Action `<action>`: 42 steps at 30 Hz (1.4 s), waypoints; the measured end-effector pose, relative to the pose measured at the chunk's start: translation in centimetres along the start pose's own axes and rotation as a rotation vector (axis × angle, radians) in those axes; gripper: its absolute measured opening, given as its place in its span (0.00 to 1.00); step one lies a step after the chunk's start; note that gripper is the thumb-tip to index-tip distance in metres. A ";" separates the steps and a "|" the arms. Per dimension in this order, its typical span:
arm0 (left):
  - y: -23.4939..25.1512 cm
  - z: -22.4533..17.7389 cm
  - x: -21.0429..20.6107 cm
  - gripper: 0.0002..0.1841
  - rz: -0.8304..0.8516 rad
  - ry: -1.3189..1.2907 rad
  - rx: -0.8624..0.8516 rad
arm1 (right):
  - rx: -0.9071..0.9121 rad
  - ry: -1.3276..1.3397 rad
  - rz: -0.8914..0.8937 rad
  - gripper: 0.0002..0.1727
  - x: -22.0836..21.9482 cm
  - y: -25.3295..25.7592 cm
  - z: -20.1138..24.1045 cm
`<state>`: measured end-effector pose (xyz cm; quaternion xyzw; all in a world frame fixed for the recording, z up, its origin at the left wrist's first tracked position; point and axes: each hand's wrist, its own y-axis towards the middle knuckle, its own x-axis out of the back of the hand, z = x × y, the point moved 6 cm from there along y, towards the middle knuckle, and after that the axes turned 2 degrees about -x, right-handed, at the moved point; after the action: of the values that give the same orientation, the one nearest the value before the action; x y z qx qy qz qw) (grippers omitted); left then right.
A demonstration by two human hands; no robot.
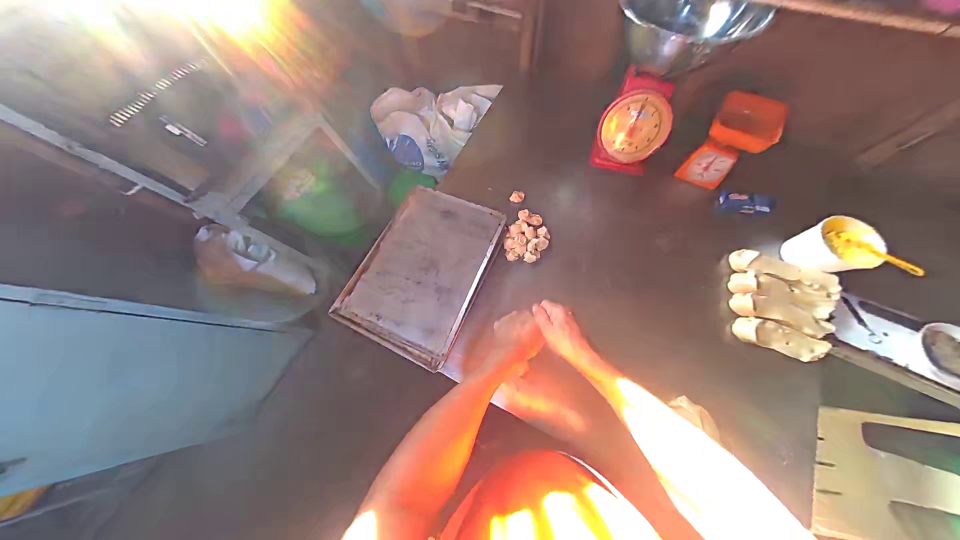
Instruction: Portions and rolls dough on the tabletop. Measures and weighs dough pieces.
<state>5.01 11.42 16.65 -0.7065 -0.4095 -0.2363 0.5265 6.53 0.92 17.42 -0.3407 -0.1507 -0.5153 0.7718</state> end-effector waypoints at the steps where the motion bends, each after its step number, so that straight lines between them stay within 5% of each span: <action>1: 0.6 1.6 -0.8 0.25 0.027 0.012 0.026 | 0.016 0.026 0.059 0.24 -1.3 -1.4 0.4; 3: 1.5 5.3 -0.9 0.25 0.039 -0.098 0.166 | 0.148 0.054 0.165 0.22 -3.6 -5.5 3.0; 5: 2.8 7.4 1.5 0.25 -0.044 -0.221 0.248 | 0.276 0.037 0.069 0.22 -2.6 -6.3 5.8; 7: 3.1 6.3 2.9 0.28 -0.121 -0.367 0.077 | 0.199 0.011 -0.044 0.24 1.4 -2.7 6.7; 10: 2.3 2.9 2.6 0.47 -0.184 -0.525 -0.200 | 0.112 -0.059 0.002 0.39 1.7 2.9 2.1; 12: 1.6 2.0 1.2 0.54 -0.128 -0.463 -0.244 | 0.149 0.045 -0.064 0.31 -1.0 1.2 -0.5; 15: 0.6 2.2 -2.1 0.24 0.095 -0.464 -0.320 | 0.211 0.092 -0.067 0.21 -1.4 -2.9 -2.0; 17: -0.2 2.1 -2.9 0.17 0.215 -0.483 -0.261 | 0.312 0.022 -0.131 0.19 -0.5 -4.1 -1.2; 20: 0.5 0.4 0.5 0.20 0.059 -0.319 -0.133 | 0.340 -0.187 -0.162 0.27 1.0 -1.9 0.7; 25: 0.0 -1.1 1.4 0.25 -0.021 -0.014 -0.040 | -0.010 0.003 -0.024 0.25 1.2 1.3 0.0; 30: 2.9 7.5 -0.1 0.30 0.029 -0.091 0.237 | 0.283 0.090 0.082 0.20 -3.7 -6.6 5.2; 32: 3.5 7.9 1.5 0.28 -0.062 -0.232 0.145 | 0.287 0.040 -0.067 0.22 -0.6 -4.2 7.0; 34: 3.2 5.9 1.5 0.38 -0.125 -0.385 -0.082 | 0.176 -0.026 -0.043 0.31 1.8 0.3 5.3; 37: 1.7 3.1 0.8 0.50 -0.131 -0.478 -0.268 | 0.147 -0.014 0.006 0.33 -0.9 1.5 0.7; 38: 1.5 3.0 0.2 0.48 -0.080 -0.474 -0.286 | 0.169 0.030 -0.008 0.29 -1.5 0.3 0.1; 40: 0.6 2.6 -1.2 0.25 0.068 -0.496 -0.290 | 0.250 0.056 -0.059 0.22 -1.0 -1.8 -0.6; 42: -0.1 2.0 -1.4 0.17 0.150 -0.499 -0.243 | 0.357 -0.026 -0.121 0.20 0.3 -2.7 0.7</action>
<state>3.96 12.86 15.00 -0.8292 -0.4416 -0.0626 0.3369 4.28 0.55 19.06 -0.1951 -0.2699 -0.5217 0.7855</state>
